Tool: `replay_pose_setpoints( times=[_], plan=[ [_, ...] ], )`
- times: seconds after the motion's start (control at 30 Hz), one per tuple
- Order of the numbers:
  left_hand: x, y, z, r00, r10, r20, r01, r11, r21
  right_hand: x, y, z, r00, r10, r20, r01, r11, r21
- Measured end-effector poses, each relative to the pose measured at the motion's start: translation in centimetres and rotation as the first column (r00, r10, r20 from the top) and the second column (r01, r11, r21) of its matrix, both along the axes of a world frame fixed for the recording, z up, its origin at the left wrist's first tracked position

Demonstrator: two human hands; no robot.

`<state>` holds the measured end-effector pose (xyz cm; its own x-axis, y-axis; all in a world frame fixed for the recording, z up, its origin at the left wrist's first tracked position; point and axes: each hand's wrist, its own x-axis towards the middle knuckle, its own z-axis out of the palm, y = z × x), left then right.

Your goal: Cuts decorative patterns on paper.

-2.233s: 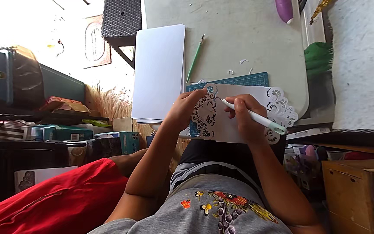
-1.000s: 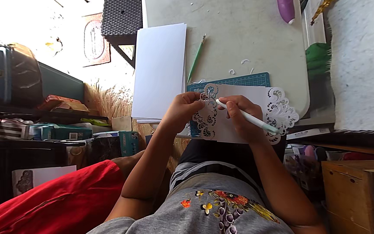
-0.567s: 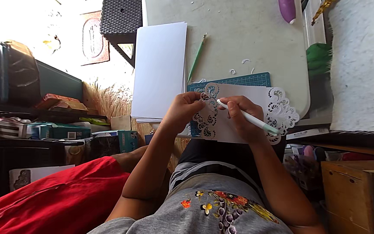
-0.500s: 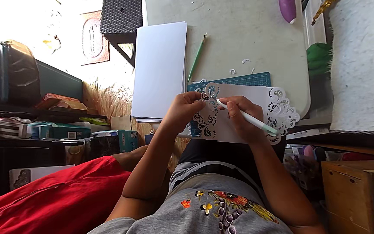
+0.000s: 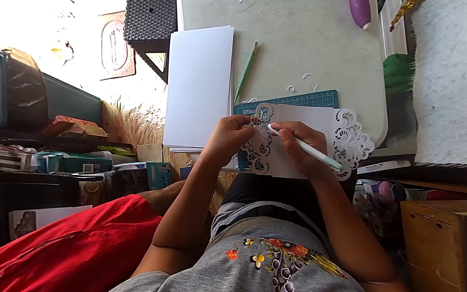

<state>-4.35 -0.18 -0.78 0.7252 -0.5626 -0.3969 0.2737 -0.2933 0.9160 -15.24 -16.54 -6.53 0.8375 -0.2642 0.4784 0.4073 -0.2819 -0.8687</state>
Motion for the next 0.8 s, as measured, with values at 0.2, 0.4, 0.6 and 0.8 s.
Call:
replay_pose_setpoints(
  times=[0.2,0.4,0.6,0.8],
  plan=[
    [0.04,0.06,0.00,1.000,-0.013,0.009,0.013,1.000,0.001,0.02,-0.11,0.03,1.000,0.014,-0.005,-0.014,1.000,0.006],
    [0.01,0.11,0.01,1.000,-0.023,0.014,0.022,0.999,0.025,0.02,-0.14,0.05,1.000,0.020,-0.023,-0.020,1.000,-0.011],
    [0.05,0.07,0.04,0.999,-0.031,0.020,0.030,0.999,0.024,-0.02,-0.06,0.13,1.000,0.010,-0.013,-0.009,0.999,0.040],
    [0.05,0.07,-0.06,1.000,-0.022,0.019,0.021,0.999,0.034,-0.02,0.02,0.13,1.000,-0.001,0.009,0.000,0.997,0.083]
  ],
)
